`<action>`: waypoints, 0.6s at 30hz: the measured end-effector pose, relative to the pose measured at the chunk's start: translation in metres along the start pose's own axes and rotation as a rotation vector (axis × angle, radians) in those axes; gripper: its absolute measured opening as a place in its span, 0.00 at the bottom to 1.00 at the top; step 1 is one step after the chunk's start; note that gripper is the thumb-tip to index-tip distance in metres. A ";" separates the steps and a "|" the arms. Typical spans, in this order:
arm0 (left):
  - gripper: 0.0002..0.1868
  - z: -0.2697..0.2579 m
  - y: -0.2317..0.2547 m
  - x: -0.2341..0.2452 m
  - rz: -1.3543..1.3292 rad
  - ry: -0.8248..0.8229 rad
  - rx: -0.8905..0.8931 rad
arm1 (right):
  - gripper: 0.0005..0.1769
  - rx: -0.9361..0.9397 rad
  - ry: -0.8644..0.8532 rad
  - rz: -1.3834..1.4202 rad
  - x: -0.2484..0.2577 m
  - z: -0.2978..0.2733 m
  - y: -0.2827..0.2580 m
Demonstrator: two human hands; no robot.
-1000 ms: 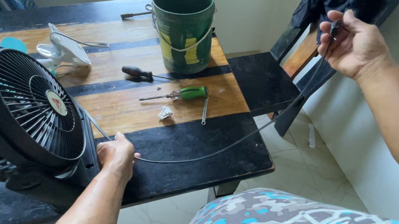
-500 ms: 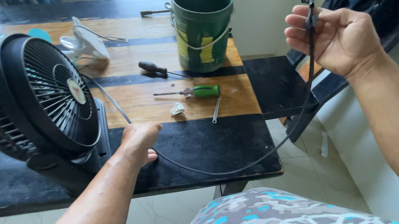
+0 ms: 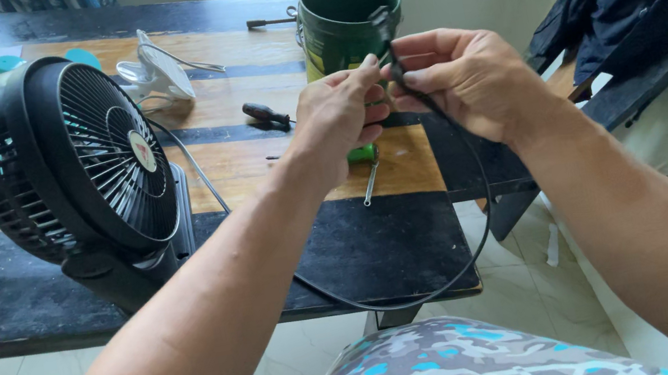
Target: The person reassembles a black electric fan on a table using a screwdriver. They attach the front grille, secure it with screws, and then plug the fan into a wall outlet to test it.
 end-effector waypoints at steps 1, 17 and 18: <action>0.17 0.003 0.002 -0.003 -0.047 -0.038 0.023 | 0.18 -0.005 -0.008 -0.032 -0.004 0.000 -0.001; 0.09 0.023 -0.021 -0.007 -0.265 -0.120 -0.018 | 0.16 -0.119 0.166 -0.125 0.006 -0.012 0.013; 0.09 0.023 -0.022 -0.007 -0.285 -0.140 -0.015 | 0.16 -0.114 0.163 -0.107 0.006 -0.012 0.014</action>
Point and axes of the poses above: each hand's wrist, its own z-axis towards the middle knuckle, its own x-axis out of the back of the hand, y = z × x, the point moved 5 cm from there along z, towards the middle knuckle, and after that the axes turned 10 degrees about -y, right-handed, at the moved point
